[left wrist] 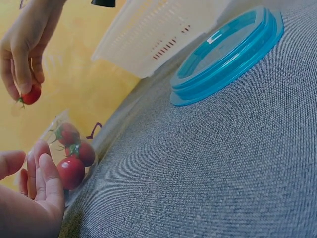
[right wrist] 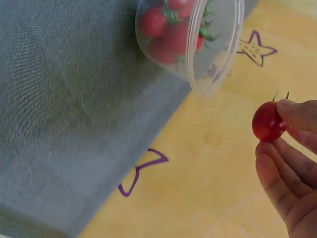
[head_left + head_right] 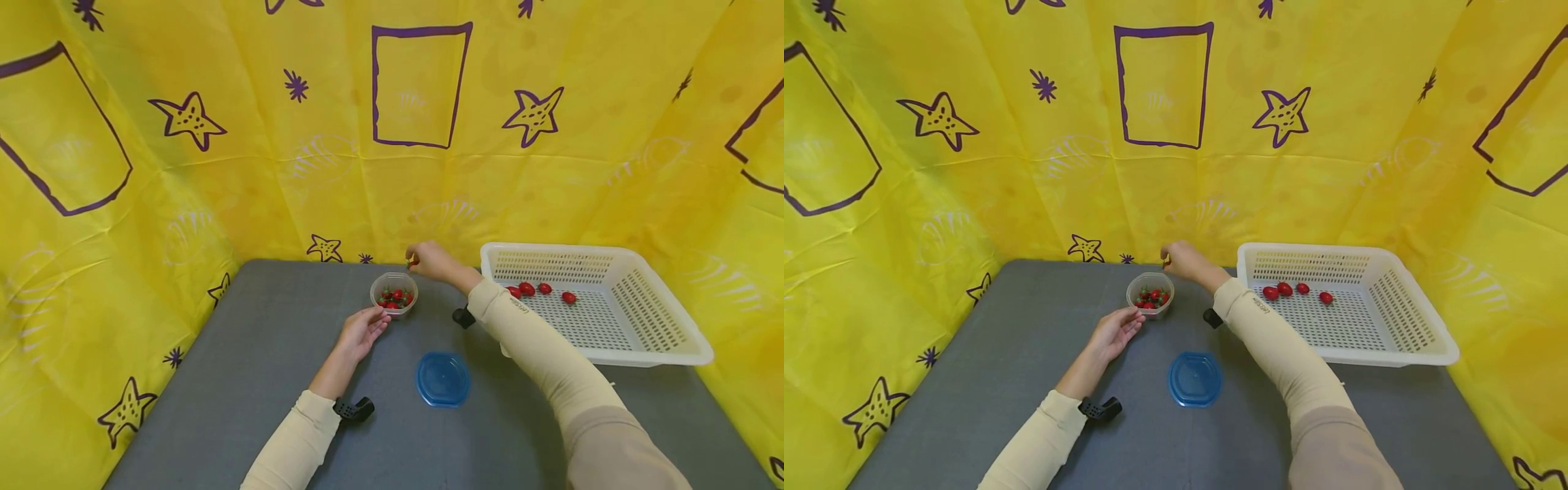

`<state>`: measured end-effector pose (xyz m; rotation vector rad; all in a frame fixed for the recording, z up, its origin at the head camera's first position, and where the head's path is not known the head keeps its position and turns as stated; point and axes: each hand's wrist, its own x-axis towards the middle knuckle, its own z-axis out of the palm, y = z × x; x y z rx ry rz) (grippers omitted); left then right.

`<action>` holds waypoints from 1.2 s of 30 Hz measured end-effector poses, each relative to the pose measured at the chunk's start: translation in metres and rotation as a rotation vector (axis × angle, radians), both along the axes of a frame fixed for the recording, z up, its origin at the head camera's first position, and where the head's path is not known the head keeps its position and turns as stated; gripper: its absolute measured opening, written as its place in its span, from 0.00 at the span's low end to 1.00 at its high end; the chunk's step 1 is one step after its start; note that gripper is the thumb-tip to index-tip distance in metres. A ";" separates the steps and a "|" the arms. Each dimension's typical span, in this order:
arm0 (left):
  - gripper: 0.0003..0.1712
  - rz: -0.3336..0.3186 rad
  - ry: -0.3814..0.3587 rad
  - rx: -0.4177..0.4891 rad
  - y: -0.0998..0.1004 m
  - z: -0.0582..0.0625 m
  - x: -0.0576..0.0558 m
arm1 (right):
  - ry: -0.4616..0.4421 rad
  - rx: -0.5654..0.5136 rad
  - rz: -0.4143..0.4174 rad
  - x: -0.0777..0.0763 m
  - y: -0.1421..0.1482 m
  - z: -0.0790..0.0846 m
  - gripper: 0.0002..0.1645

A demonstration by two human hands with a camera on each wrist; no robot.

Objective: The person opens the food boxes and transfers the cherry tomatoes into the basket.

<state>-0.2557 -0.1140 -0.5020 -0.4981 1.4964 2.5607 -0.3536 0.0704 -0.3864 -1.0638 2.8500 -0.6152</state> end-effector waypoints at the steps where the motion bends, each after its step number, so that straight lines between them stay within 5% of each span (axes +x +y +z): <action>1: 0.06 0.001 0.000 0.000 0.000 0.000 0.000 | -0.004 -0.007 -0.001 0.000 0.002 0.001 0.15; 36: 0.06 0.005 -0.012 0.000 0.000 -0.002 -0.001 | -0.028 -0.071 -0.146 -0.011 0.097 0.052 0.18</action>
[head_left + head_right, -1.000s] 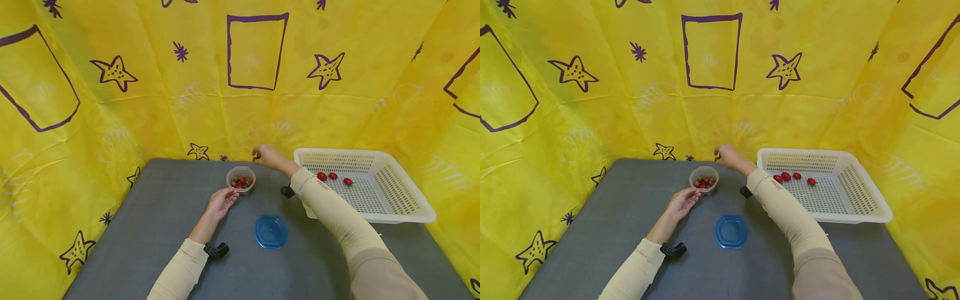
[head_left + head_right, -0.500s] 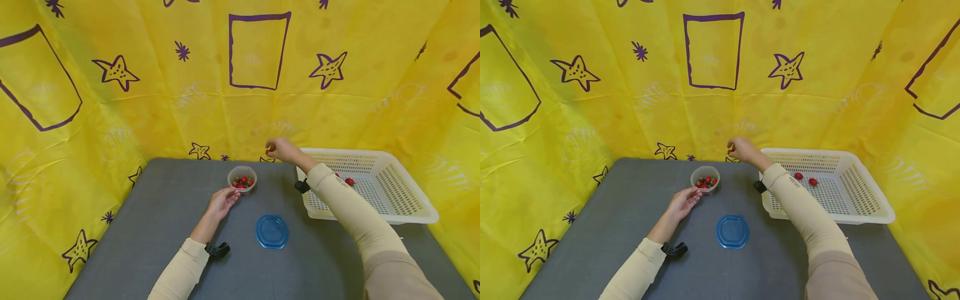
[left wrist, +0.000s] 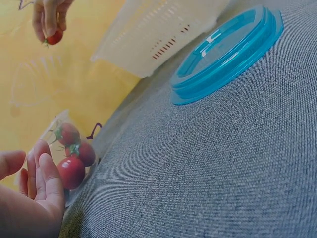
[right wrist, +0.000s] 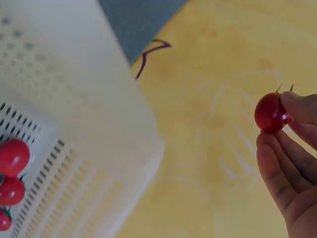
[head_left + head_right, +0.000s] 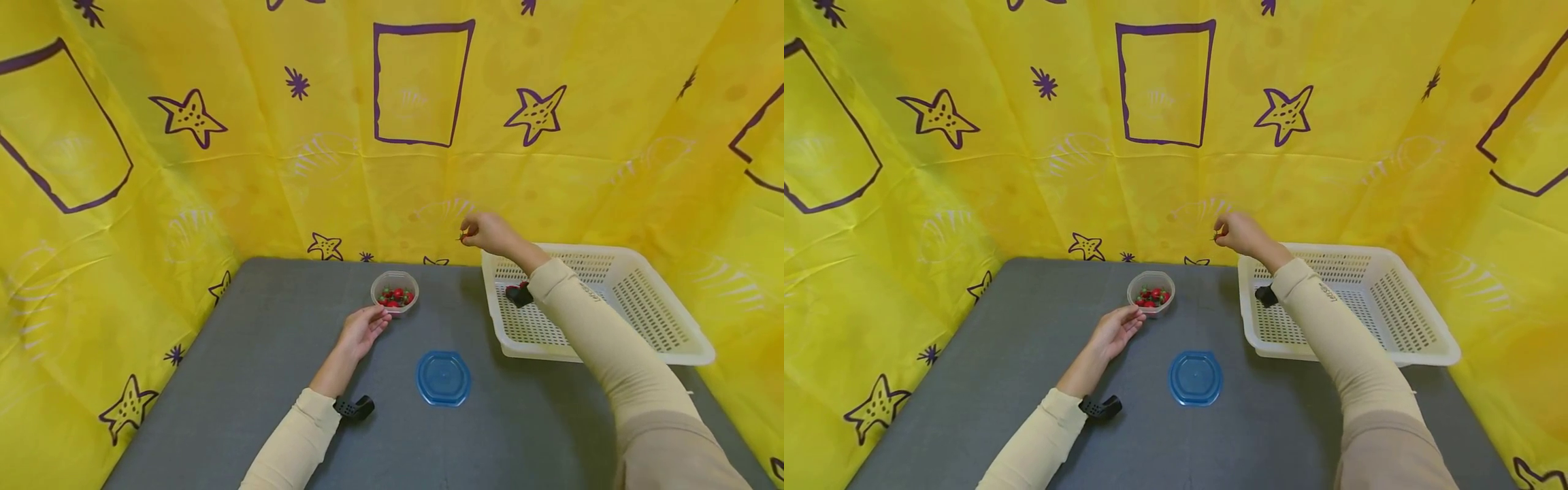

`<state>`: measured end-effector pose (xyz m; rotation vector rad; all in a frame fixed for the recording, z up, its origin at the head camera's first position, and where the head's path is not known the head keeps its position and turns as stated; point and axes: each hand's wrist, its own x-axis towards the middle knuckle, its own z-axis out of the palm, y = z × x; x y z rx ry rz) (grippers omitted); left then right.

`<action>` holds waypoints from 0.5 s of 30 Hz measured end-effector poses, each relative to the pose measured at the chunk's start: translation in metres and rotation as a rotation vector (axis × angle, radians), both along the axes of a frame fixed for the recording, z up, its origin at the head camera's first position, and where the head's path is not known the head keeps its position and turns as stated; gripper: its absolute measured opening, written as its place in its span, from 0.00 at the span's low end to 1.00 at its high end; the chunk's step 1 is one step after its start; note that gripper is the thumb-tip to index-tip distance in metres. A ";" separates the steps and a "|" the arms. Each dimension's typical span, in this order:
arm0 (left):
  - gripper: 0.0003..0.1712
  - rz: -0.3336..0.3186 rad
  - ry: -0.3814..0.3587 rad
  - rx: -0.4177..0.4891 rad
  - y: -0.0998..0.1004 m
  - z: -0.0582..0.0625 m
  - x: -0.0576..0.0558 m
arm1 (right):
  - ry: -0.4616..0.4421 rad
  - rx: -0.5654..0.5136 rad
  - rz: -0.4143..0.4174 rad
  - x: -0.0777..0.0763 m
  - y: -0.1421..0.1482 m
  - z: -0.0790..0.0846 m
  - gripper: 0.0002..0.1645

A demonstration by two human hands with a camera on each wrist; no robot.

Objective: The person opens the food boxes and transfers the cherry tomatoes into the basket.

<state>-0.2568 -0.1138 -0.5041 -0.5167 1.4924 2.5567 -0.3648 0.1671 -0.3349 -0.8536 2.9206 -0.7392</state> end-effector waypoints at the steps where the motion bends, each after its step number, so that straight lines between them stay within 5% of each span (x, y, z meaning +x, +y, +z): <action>1: 0.05 -0.001 0.002 -0.003 0.000 0.000 0.000 | -0.002 0.002 -0.007 0.000 0.003 0.001 0.18; 15: 0.05 -0.003 0.002 -0.007 -0.001 0.001 0.002 | -0.031 0.046 -0.099 -0.003 0.048 -0.005 0.18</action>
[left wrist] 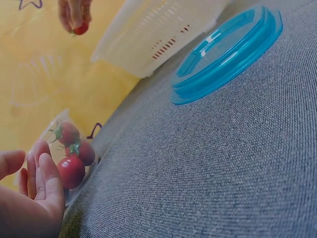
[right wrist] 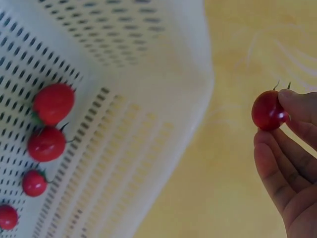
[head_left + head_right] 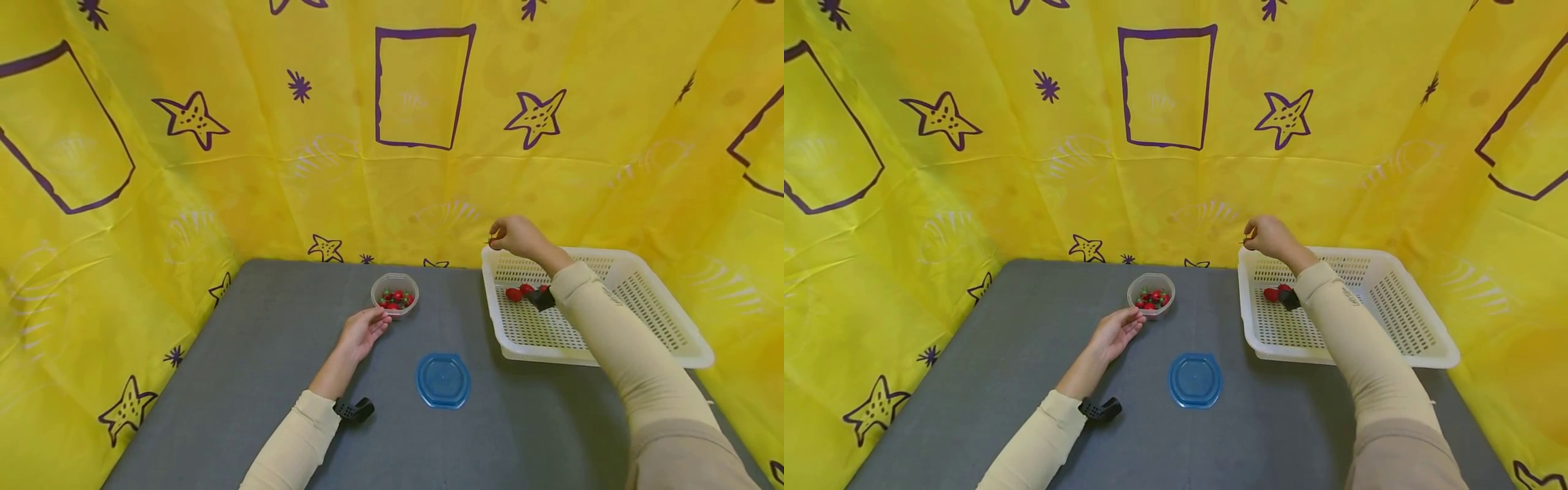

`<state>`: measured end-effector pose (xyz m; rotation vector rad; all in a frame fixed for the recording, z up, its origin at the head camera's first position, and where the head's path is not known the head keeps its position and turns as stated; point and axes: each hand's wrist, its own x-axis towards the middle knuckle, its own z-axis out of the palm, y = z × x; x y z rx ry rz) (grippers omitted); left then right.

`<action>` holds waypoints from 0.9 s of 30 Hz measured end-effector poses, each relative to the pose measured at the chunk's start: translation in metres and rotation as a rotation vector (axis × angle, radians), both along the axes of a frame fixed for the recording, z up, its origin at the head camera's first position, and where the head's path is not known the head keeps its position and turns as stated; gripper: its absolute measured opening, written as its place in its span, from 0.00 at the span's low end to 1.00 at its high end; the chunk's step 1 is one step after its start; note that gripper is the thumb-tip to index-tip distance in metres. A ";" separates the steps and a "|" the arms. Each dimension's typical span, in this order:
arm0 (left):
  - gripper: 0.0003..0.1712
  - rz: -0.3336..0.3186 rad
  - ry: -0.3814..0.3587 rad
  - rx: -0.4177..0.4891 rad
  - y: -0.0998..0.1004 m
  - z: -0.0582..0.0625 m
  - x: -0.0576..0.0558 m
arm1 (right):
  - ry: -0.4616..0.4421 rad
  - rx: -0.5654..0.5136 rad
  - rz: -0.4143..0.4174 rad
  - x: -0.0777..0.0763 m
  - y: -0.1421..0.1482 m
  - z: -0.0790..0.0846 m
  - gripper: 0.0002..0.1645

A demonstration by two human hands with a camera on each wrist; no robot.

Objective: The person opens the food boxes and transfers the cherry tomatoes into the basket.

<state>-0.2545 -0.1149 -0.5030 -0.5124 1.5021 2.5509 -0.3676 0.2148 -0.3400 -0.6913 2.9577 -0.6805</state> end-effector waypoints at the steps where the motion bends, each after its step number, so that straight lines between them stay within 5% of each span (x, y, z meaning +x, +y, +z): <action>1: 0.05 0.000 0.000 -0.003 0.000 0.000 0.000 | -0.006 0.001 -0.004 0.000 0.003 -0.001 0.18; 27: 0.04 0.001 0.001 -0.013 0.000 0.003 0.002 | -0.114 0.132 -0.132 0.003 0.072 -0.052 0.15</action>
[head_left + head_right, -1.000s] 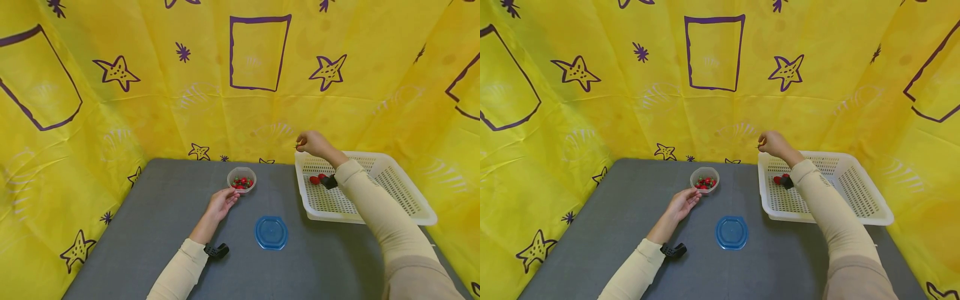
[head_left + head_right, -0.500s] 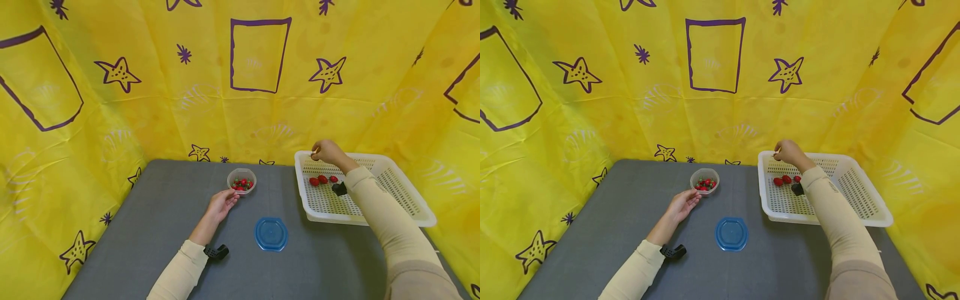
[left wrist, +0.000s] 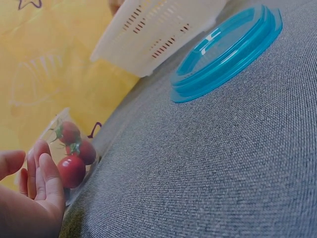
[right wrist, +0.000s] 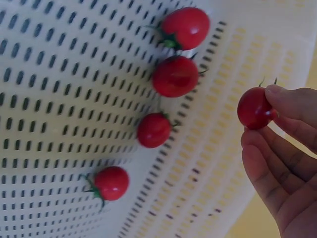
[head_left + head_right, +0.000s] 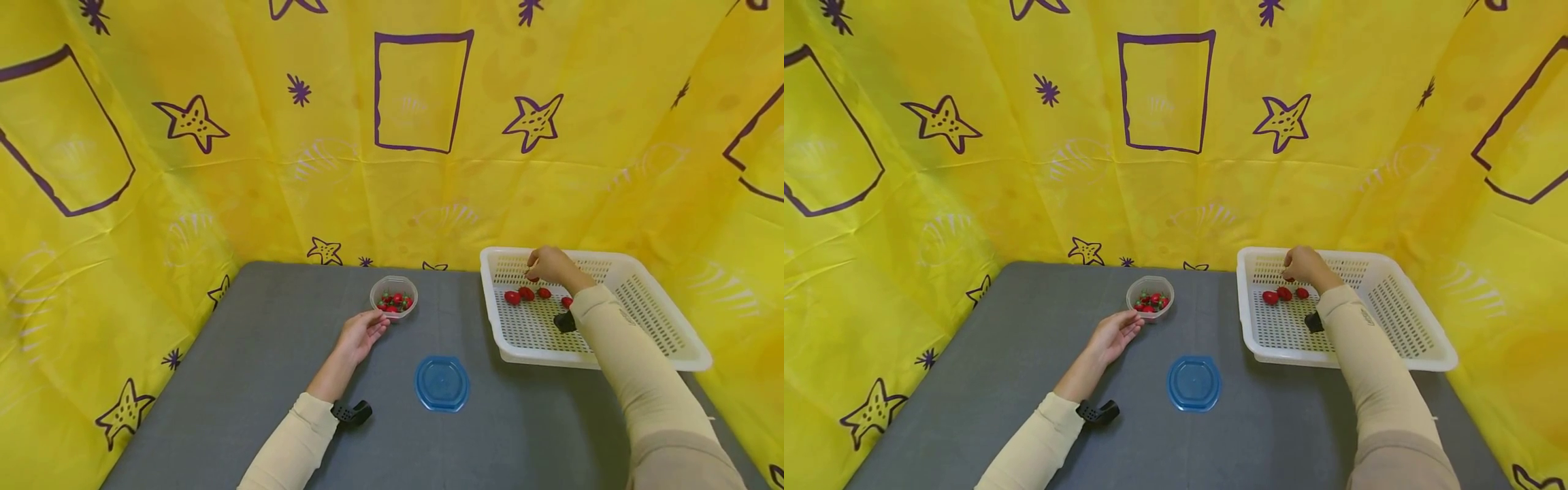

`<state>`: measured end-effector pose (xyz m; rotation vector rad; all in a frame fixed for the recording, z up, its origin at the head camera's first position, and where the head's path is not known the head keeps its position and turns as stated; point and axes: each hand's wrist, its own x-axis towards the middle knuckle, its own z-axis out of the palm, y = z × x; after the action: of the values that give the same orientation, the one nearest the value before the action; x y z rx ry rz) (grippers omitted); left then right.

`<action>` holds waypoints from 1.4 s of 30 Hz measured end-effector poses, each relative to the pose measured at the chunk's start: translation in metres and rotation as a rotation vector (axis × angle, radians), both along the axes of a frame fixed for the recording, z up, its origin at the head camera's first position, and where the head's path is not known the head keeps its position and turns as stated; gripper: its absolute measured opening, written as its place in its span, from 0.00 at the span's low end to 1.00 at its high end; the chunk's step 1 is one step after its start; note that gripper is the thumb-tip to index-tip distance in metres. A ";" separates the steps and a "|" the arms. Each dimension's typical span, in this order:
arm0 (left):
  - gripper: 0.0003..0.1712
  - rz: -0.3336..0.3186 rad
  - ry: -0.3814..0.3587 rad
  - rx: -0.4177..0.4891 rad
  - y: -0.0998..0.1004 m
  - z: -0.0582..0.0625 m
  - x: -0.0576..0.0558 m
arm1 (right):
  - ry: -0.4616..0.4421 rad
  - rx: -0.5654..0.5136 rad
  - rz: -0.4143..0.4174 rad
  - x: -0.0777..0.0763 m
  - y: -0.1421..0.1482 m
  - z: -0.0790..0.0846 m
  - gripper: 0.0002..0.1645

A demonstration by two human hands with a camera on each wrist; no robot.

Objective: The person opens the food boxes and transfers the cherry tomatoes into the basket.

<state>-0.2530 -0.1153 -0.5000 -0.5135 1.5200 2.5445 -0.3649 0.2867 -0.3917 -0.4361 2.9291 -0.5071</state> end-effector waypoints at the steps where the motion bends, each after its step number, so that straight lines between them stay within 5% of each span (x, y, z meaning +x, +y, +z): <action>1: 0.05 0.001 0.000 0.002 0.000 0.000 0.000 | -0.003 0.010 -0.002 0.000 0.002 -0.002 0.14; 33: 0.04 -0.009 0.015 0.005 0.002 -0.006 -0.001 | -0.157 0.112 0.025 0.003 0.023 -0.049 0.06; 42: 0.05 -0.002 0.010 0.017 0.001 -0.004 -0.001 | -0.176 0.134 0.029 0.000 0.020 -0.044 0.12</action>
<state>-0.2538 -0.1145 -0.5044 -0.4975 1.5001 2.5600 -0.3653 0.3071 -0.4352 -0.3950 2.7622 -0.3246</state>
